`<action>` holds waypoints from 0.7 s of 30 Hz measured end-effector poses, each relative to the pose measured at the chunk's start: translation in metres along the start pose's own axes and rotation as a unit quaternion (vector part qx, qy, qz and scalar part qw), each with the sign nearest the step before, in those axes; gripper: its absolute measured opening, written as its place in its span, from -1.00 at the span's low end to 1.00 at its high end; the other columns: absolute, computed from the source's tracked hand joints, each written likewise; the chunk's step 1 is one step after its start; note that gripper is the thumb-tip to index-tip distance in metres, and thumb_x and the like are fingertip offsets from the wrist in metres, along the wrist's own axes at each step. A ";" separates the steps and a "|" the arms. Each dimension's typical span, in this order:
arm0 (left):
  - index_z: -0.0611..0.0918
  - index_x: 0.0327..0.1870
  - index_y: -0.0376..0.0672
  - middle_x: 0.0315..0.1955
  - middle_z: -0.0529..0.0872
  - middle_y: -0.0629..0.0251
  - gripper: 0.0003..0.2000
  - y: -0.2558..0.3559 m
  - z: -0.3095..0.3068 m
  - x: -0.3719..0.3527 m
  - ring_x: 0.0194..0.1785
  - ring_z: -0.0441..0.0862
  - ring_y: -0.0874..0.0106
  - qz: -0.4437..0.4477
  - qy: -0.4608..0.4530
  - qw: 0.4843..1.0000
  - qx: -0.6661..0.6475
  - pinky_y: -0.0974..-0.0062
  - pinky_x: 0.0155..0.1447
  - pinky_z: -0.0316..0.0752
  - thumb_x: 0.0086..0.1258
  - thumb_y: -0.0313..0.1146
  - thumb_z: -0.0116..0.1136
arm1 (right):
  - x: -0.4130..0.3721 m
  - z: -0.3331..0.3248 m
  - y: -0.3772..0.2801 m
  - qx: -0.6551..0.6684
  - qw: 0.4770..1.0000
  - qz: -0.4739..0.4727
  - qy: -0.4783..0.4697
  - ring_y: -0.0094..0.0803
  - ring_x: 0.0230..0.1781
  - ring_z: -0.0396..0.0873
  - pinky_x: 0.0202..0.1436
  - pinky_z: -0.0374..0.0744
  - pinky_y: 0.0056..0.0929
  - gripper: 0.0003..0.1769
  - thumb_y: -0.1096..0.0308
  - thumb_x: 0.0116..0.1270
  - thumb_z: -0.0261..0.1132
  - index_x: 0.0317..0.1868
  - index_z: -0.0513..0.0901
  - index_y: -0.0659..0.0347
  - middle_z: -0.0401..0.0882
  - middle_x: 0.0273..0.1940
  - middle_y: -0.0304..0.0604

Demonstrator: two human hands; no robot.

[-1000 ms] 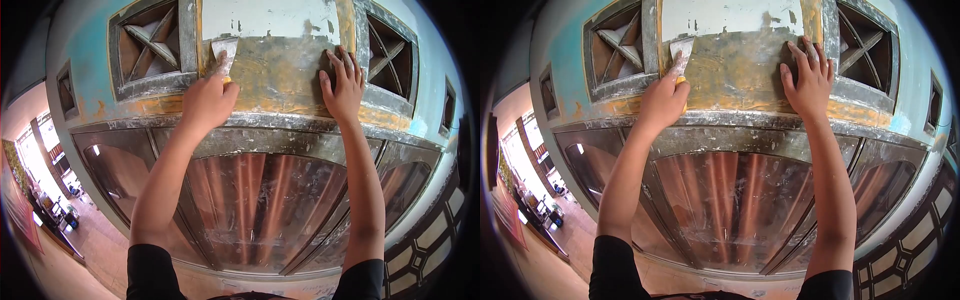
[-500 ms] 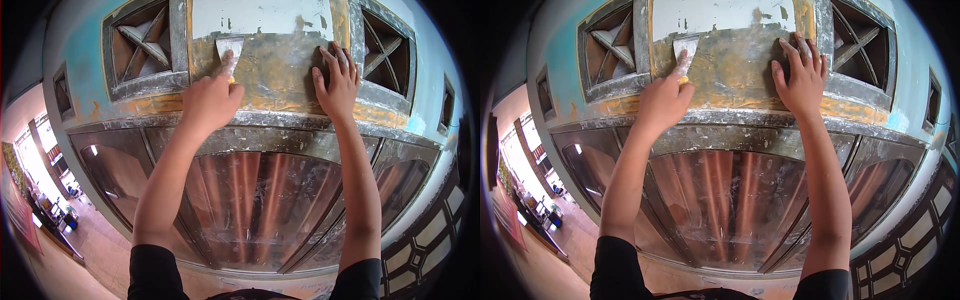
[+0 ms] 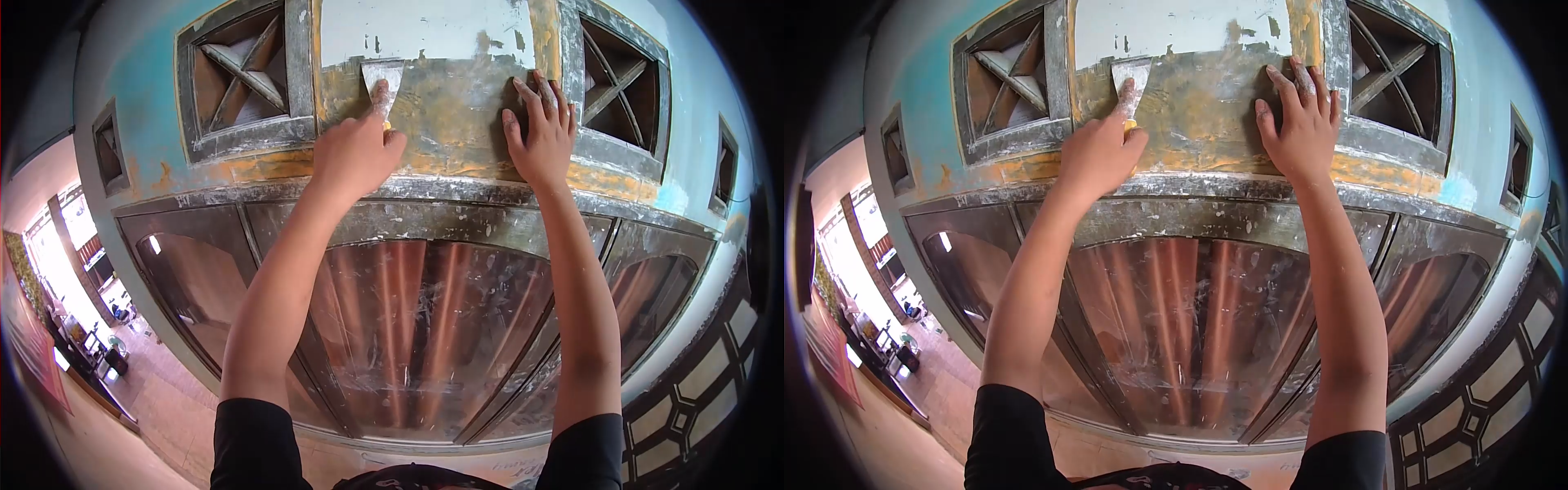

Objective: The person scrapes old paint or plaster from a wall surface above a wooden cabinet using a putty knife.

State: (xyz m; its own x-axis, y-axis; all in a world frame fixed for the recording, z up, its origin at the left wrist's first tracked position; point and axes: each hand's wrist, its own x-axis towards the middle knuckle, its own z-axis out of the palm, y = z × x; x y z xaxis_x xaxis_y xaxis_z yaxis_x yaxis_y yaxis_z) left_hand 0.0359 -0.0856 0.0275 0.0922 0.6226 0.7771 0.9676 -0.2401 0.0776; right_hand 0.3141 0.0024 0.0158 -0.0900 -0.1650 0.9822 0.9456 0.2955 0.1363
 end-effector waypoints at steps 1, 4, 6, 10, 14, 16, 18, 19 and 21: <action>0.09 0.71 0.01 -0.41 0.78 -0.05 -0.21 0.000 -0.001 -0.002 -0.22 0.76 -0.08 0.000 -0.001 1.000 -0.001 -0.02 -0.04 0.62 0.47 -0.08 0.03 | 0.000 0.000 0.000 0.001 1.000 -0.003 -0.003 -0.09 0.65 0.16 0.67 0.01 0.19 -0.45 -0.01 0.47 0.27 0.44 0.53 -0.23 0.33 0.59 -0.24; 0.04 0.72 0.06 -0.39 0.79 -0.06 -0.16 -0.003 0.001 -0.008 -0.19 0.75 -0.10 0.003 0.003 1.000 -0.023 -0.04 -0.01 0.61 0.43 -0.11 0.09 | -0.009 -0.003 -0.002 -0.018 0.999 -0.002 -0.026 -0.07 0.68 0.09 0.68 -0.03 0.24 -0.40 -0.02 0.50 0.23 0.51 0.46 -0.26 0.25 0.63 -0.23; 0.00 0.71 -0.08 -0.33 0.80 -0.03 -0.05 -0.010 0.011 -0.008 -0.25 0.79 0.02 0.035 0.008 0.996 -0.080 0.08 -0.08 0.69 0.34 -0.09 0.20 | -0.018 -0.007 -0.005 -0.013 0.999 0.000 -0.048 -0.01 0.71 -0.01 0.68 -0.11 0.32 -0.36 -0.04 0.51 0.20 0.56 0.40 -0.26 0.16 0.67 -0.19; -0.11 0.73 -0.04 -0.36 0.80 0.01 -0.04 0.006 0.022 -0.019 -0.29 0.79 0.06 0.029 -0.026 0.966 -0.256 0.14 -0.11 0.69 0.37 -0.17 0.16 | -0.032 -0.027 -0.033 0.046 0.986 0.055 -0.153 0.04 0.73 -0.11 0.63 -0.25 0.50 -0.43 -0.06 0.58 0.12 0.53 0.45 -0.19 0.11 0.68 -0.11; 0.02 0.71 -0.11 -0.44 0.78 0.13 -0.18 0.048 0.030 -0.036 -0.38 0.77 0.25 0.066 -0.037 0.926 -0.370 0.28 -0.18 0.64 0.42 -0.34 0.05 | -0.015 -0.055 -0.061 0.297 0.918 0.120 -0.235 -0.04 0.45 0.46 0.56 0.18 0.21 -0.48 -0.02 0.66 0.02 0.47 0.52 -0.03 0.65 0.31 -0.08; 0.10 0.65 -0.24 -0.44 0.77 0.09 -0.22 0.057 0.041 -0.037 -0.33 0.76 0.10 0.156 -0.027 0.932 -0.325 0.21 -0.13 0.64 0.40 -0.35 0.07 | -0.015 -0.057 -0.072 0.452 0.837 0.192 -0.242 -0.18 0.16 0.67 0.35 0.49 -0.13 -0.46 0.01 0.69 0.03 0.51 0.47 0.06 0.75 0.09 -0.08; 0.14 0.59 -0.30 -0.41 0.77 0.05 -0.24 0.055 0.063 -0.026 -0.27 0.74 -0.01 0.181 -0.055 0.919 -0.345 0.15 -0.09 0.62 0.37 -0.32 0.11 | -0.010 -0.064 -0.076 0.529 0.768 0.212 -0.290 -0.35 -0.01 0.69 0.15 0.61 -0.35 -0.45 0.07 0.70 0.07 0.54 0.42 0.13 0.74 0.03 -0.10; -0.04 0.61 -0.38 -0.33 0.79 0.03 -0.13 0.056 0.058 -0.027 -0.24 0.76 0.01 0.227 -0.052 0.920 -0.317 0.15 -0.12 0.64 0.39 -0.18 0.12 | -0.008 -0.074 -0.080 0.573 0.718 0.263 -0.295 -0.49 -0.07 0.66 0.06 0.62 -0.42 -0.45 0.16 0.69 0.11 0.56 0.39 0.19 0.73 -0.01 -0.15; -0.25 0.67 -0.33 -0.27 0.81 0.04 0.07 0.053 0.051 -0.026 -0.23 0.77 0.04 0.251 -0.072 0.934 -0.242 0.17 -0.15 0.67 0.38 -0.01 0.19 | -0.009 -0.074 -0.068 0.550 0.729 0.269 -0.305 -0.49 -0.13 0.67 -0.02 0.63 -0.44 -0.45 0.17 0.69 0.12 0.56 0.38 0.20 0.73 -0.03 -0.16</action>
State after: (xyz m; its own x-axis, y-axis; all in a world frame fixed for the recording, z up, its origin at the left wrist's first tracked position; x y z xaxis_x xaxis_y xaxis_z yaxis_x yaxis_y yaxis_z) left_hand 0.0971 -0.0766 -0.0202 0.5698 0.4260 0.7027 0.5774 -0.8160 0.0265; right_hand 0.2742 -0.0858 -0.0122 -0.2375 0.6046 0.7603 0.1034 0.7940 -0.5991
